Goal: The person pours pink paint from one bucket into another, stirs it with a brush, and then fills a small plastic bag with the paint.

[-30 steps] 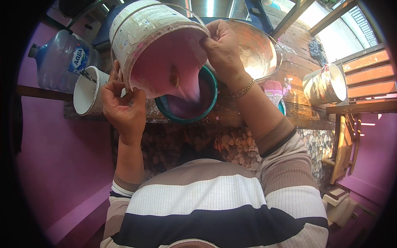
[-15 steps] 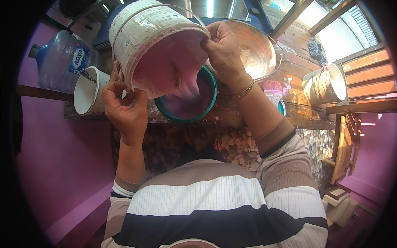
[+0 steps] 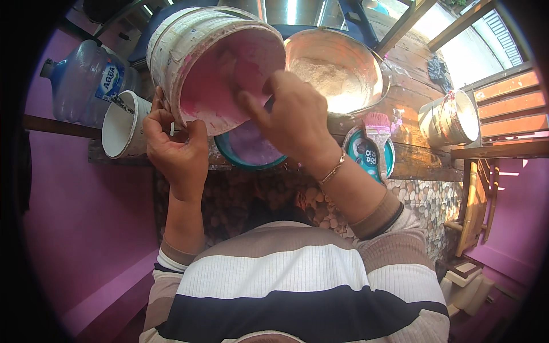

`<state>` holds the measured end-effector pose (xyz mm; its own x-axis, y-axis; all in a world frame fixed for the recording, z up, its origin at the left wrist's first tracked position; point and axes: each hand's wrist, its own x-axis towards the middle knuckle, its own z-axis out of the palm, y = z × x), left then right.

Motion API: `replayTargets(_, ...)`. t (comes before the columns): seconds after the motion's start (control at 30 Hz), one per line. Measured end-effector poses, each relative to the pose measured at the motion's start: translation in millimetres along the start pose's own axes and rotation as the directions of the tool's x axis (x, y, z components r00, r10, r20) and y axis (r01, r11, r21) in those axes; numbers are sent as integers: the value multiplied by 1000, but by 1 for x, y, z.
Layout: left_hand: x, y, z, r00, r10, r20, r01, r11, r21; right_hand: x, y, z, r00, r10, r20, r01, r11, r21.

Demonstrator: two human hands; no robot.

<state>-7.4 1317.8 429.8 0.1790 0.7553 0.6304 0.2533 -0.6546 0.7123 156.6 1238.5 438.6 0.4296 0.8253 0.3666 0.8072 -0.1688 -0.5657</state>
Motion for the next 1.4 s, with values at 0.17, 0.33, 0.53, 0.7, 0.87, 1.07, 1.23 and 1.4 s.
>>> replayTargets(0.17, 1, 2, 3, 999, 38, -3, -37, 999, 36, -12, -9, 16, 991, -51, 126, 69, 988, -141)
replayTargets(0.33, 3, 3, 3, 998, -54, -18, 54, 998, 13, -5, -6, 24, 992, -4, 123, 18, 994, -111)
replayTargets(0.53, 4, 2, 3, 998, -52, -34, 52, 999, 14, 15, -8, 21, 969, 116, 219, -60, 967, -246)
replayTargets(0.7, 6, -1, 1, 997, -62, -42, 62, 998, 7, 45, -12, 12, 996, 32, 84, -23, 994, -107)
replayTargets(0.87, 12, -5, -3, 990, -141, -19, 141, 990, 22, 73, -32, 13, 980, 51, 194, -7, 976, -218)
replayTargets(1.07, 17, -1, -3, 962, -270, -32, 265, 958, -113, 82, -33, 38, 935, 33, 353, 52, 972, -229)
replayTargets(1.23, 19, -22, -14, 943, -330, -35, 328, 944, -38, 82, -39, 31, 933, -67, 354, 178, 940, -291)
replayTargets(1.4, 14, -29, -14, 943, -330, -43, 321, 937, -139, 67, -27, 15, 931, -364, 34, 355, 877, -324)
